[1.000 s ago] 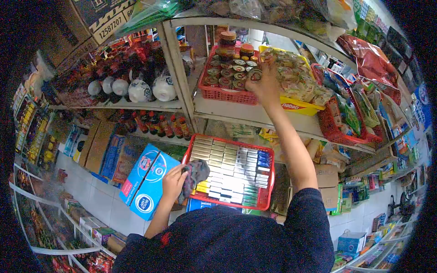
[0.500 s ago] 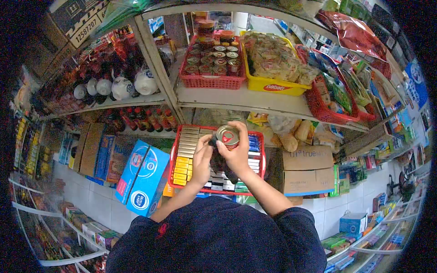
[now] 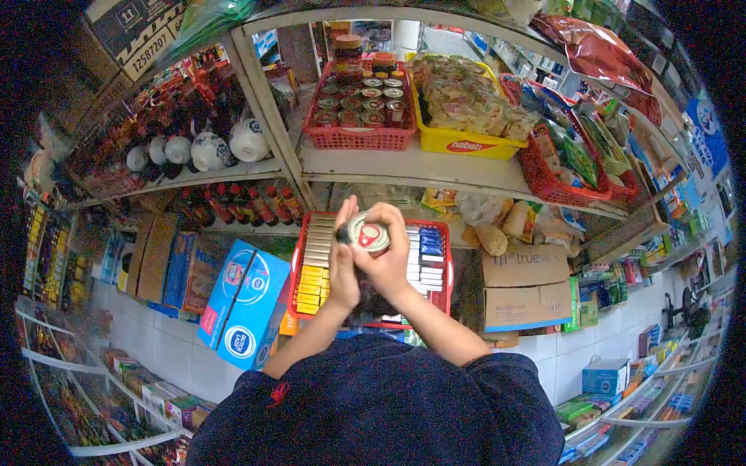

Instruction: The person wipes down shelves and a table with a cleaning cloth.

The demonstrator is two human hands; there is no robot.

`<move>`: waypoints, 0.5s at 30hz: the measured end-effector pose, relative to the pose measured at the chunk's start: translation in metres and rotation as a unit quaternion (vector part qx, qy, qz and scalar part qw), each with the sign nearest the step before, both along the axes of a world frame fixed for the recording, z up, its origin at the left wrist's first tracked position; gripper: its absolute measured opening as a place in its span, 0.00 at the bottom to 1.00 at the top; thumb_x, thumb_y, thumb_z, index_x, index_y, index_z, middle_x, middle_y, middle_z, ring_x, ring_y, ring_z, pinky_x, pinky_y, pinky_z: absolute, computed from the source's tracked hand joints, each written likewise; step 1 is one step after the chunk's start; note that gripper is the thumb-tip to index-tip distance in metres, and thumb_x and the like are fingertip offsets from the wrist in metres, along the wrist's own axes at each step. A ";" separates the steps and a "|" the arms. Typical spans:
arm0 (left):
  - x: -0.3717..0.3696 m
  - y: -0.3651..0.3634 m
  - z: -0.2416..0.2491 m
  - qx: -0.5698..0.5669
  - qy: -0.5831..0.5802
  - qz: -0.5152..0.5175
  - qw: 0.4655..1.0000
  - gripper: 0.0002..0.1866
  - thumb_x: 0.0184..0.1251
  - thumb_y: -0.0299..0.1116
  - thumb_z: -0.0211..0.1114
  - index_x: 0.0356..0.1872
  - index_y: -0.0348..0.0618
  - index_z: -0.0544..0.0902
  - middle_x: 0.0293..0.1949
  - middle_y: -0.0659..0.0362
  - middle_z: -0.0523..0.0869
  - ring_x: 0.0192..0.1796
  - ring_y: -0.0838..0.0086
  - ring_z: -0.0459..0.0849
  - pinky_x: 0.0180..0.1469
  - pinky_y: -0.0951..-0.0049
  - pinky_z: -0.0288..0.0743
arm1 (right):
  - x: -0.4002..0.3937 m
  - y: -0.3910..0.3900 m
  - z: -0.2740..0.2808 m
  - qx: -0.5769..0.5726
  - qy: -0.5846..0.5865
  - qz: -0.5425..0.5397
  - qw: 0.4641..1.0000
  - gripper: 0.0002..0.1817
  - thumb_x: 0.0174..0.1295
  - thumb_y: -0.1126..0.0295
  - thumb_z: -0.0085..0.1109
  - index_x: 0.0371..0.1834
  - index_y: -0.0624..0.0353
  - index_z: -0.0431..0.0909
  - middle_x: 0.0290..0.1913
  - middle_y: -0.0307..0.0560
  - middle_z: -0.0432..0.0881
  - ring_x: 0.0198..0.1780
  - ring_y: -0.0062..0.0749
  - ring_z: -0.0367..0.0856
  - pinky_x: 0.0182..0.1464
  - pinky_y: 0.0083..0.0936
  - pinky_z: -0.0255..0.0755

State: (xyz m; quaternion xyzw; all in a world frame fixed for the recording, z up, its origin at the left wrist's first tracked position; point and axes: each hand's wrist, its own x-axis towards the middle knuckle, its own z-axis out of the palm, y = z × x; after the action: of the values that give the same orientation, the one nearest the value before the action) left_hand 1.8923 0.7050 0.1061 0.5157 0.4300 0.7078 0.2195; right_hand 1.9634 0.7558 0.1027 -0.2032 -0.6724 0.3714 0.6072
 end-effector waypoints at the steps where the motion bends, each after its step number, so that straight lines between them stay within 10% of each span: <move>1: -0.001 0.008 -0.007 0.016 -0.080 -0.023 0.996 0.34 0.66 0.56 0.34 0.60 0.35 0.56 0.60 0.48 0.60 0.63 0.63 0.59 0.63 0.66 0.48 | 0.001 -0.003 0.002 0.025 -0.032 -0.005 0.999 0.22 0.36 0.67 0.63 0.36 0.62 0.68 0.40 0.51 0.69 0.43 0.39 0.70 0.48 0.29 0.64; 3: -0.013 0.012 -0.007 -0.013 -0.118 0.080 0.990 0.23 0.69 0.48 0.40 0.50 0.38 0.63 0.45 0.56 0.66 0.52 0.72 0.64 0.58 0.72 0.53 | 0.004 -0.010 0.006 0.061 -0.048 0.040 0.996 0.22 0.35 0.68 0.63 0.35 0.62 0.68 0.40 0.51 0.70 0.43 0.39 0.70 0.47 0.29 0.65; 11: 0.011 0.007 -0.039 -0.010 0.068 0.160 0.985 0.31 0.68 0.52 0.37 0.54 0.30 0.65 0.48 0.44 0.74 0.51 0.60 0.73 0.52 0.68 0.64 | 0.003 0.004 0.007 0.033 0.012 -0.035 0.999 0.20 0.41 0.65 0.60 0.36 0.62 0.67 0.42 0.51 0.68 0.45 0.35 0.67 0.50 0.28 0.61; 15: 0.001 0.014 -0.025 -0.003 -0.077 0.091 0.993 0.34 0.67 0.57 0.33 0.53 0.32 0.65 0.45 0.47 0.75 0.49 0.62 0.74 0.52 0.68 0.65 | 0.007 -0.005 0.013 0.057 -0.043 0.026 0.997 0.20 0.37 0.64 0.63 0.33 0.62 0.68 0.41 0.51 0.67 0.44 0.34 0.67 0.49 0.27 0.61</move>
State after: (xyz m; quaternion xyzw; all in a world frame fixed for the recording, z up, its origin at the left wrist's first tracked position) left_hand 1.8934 0.7186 0.0815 0.4176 0.4592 0.7611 0.1885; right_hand 1.9700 0.7505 0.1155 -0.1666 -0.7232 0.3389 0.5782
